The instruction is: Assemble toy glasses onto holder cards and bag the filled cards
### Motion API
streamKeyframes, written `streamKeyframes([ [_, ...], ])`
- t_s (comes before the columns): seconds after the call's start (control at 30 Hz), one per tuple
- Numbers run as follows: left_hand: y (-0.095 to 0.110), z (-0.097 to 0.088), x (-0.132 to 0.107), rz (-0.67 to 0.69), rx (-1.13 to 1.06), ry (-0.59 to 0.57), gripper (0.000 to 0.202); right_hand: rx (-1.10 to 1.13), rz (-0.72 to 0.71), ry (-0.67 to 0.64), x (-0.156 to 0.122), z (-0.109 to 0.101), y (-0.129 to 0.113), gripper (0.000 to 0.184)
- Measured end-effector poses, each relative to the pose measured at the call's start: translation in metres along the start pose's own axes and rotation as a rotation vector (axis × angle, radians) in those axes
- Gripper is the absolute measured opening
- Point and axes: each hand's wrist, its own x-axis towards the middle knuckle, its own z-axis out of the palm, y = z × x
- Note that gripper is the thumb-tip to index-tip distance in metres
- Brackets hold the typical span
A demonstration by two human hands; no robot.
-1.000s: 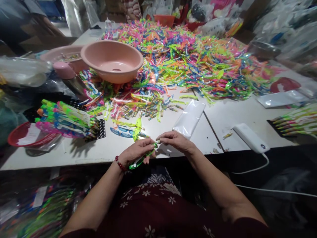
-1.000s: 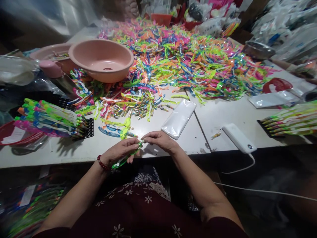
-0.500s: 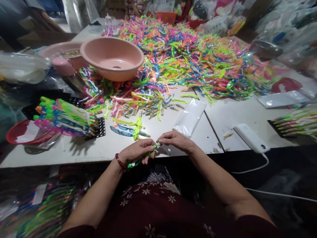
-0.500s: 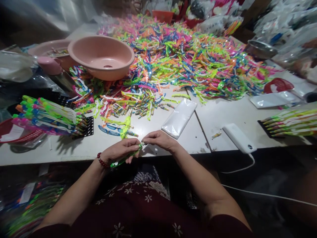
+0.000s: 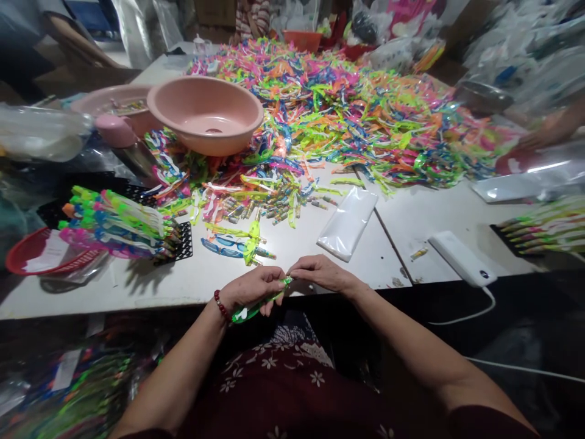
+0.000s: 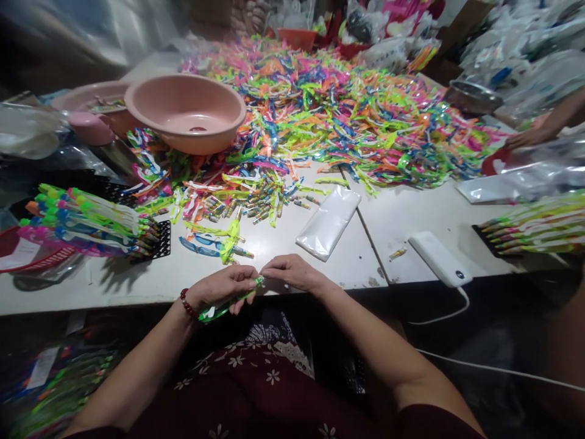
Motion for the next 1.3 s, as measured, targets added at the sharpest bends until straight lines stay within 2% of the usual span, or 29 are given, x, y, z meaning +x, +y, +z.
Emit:
streamKeyframes([
  [0.03, 0.000, -0.002, 0.003, 0.004, 0.003, 0.021, 0.034, -0.012, 0.007, 0.031, 0.003, -0.002, 0.004, 0.027],
  [0.1, 0.004, -0.008, 0.011, 0.040, 0.054, 0.114, 0.029, -0.107, -0.003, 0.193, 0.013, -0.010, 0.011, 0.028],
  [0.17, 0.013, -0.015, 0.021, 0.081, 0.156, 0.282, 0.021, -0.234, -0.017, 0.416, 0.029, -0.020, 0.014, 0.028],
  [0.23, 0.024, -0.022, 0.034, 0.089, 0.293, 0.463, 0.014, -0.353, 0.013, 0.573, 0.050, -0.028, 0.012, 0.031],
  [0.3, 0.033, -0.025, 0.047, 0.092, 0.446, 0.617, 0.015, -0.473, 0.079, 0.619, 0.072, -0.031, 0.007, 0.036],
  [0.37, 0.039, -0.026, 0.056, 0.110, 0.573, 0.728, 0.017, -0.642, 0.132, 0.612, 0.090, -0.031, 0.002, 0.036],
  [0.43, 0.041, -0.026, 0.060, 0.142, 0.637, 0.803, 0.018, -0.760, 0.151, 0.589, 0.101, -0.030, 0.000, 0.027],
  [0.5, 0.040, -0.027, 0.060, 0.174, 0.625, 0.853, 0.014, -0.787, 0.151, 0.591, 0.102, -0.028, -0.001, 0.023],
  [0.57, 0.039, -0.029, 0.058, 0.223, 0.482, 0.873, 0.013, -0.766, 0.131, 0.625, 0.094, -0.023, -0.002, 0.023],
  [0.67, 0.037, -0.034, 0.055, 0.264, 0.082, 0.795, 0.036, -0.786, 0.011, 0.629, 0.072, -0.003, -0.010, 0.021],
  [0.77, 0.035, -0.040, 0.055, 0.299, -0.083, 0.716, 0.048, -0.804, -0.216, 0.465, 0.054, 0.019, -0.021, 0.022],
  [0.83, 0.032, -0.041, 0.056, 0.328, -0.106, 0.741, 0.048, -0.749, -0.299, 0.407, 0.053, 0.021, -0.026, 0.024],
  [0.9, 0.029, -0.039, 0.055, 0.347, -0.227, 0.767, 0.045, -0.708, -0.229, 0.482, 0.063, 0.009, -0.024, 0.026],
  [1.0, 0.027, -0.032, 0.049, 0.372, -0.470, 0.773, 0.039, -0.776, 0.020, 0.668, 0.089, -0.021, -0.012, 0.024],
  [1.07, 0.027, -0.026, 0.042, 0.385, -0.540, 0.788, 0.038, -0.840, 0.124, 0.705, 0.105, -0.038, -0.002, 0.023],
  [1.17, 0.027, -0.022, 0.032, 0.428, -0.556, 0.786, 0.043, -0.860, 0.173, 0.696, 0.117, -0.049, 0.005, 0.020],
  [1.3, 0.024, -0.023, 0.024, 0.465, -0.619, 0.749, 0.047, -0.801, 0.122, 0.767, 0.102, -0.045, -0.003, 0.022],
])
